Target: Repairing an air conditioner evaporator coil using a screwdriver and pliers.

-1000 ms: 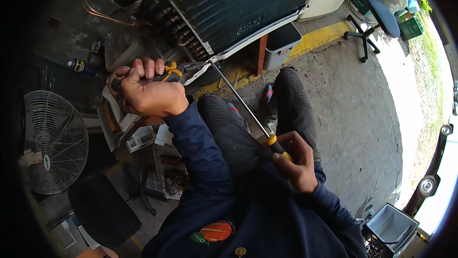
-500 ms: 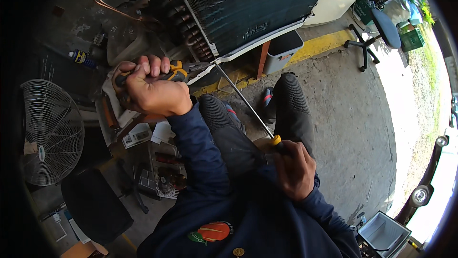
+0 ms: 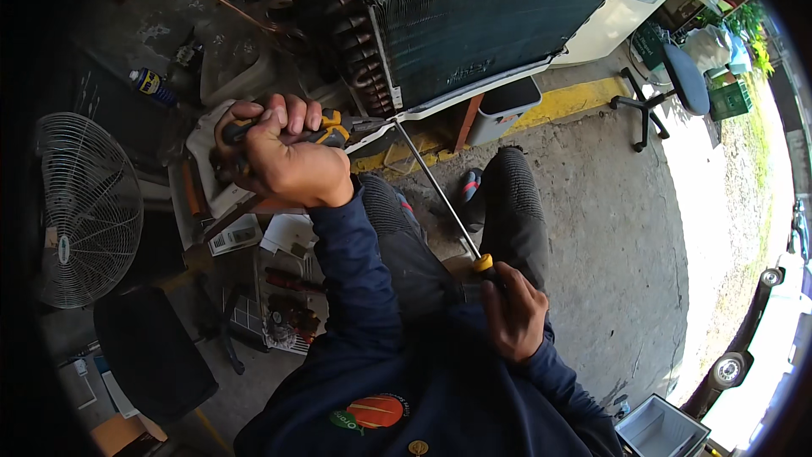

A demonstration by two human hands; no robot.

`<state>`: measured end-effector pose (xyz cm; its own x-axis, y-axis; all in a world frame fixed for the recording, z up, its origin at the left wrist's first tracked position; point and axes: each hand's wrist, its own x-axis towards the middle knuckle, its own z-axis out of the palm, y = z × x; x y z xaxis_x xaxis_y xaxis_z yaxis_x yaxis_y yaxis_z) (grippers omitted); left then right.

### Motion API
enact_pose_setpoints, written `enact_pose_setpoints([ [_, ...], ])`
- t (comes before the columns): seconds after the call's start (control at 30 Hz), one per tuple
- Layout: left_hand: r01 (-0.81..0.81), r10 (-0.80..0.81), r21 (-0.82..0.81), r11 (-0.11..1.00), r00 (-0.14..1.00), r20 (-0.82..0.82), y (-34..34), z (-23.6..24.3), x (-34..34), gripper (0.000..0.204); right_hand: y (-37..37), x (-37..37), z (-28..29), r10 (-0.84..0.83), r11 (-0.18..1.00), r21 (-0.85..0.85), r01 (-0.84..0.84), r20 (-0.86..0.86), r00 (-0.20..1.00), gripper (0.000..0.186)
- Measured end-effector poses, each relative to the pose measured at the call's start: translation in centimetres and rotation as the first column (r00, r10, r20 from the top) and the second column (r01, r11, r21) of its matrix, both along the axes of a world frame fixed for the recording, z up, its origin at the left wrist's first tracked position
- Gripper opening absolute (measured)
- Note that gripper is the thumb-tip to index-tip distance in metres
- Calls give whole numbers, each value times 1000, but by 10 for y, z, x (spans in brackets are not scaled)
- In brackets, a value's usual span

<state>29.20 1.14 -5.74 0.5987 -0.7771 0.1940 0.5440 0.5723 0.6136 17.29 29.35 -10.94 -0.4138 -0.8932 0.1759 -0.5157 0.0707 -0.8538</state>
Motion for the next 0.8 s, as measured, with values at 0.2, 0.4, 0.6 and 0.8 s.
enact_pose_setpoints([
  [0.2, 5, -5, -13, 1000, 1000, 22, 2, 4, -3, 18, -1, -23, 7, -197, 945, 88, -315, 922, -333, 24],
  [0.4, 1, -1, 7, 1000, 999, 44, 4, 7, -2, 18, -2, -8, 2, 18, 998, 46, -36, 348, 937, 23],
  [0.6, 27, -27, 7, 1000, 1000, 16, 6, 10, -4, 19, -1, -7, 8, -75, 984, 40, -173, 976, -203, 25],
  [0.8, 38, -37, 22, 999, 999, -27, 5, 9, -3, 21, 2, -2, 1, 46, 998, 37, -53, 177, 983, 29],
])
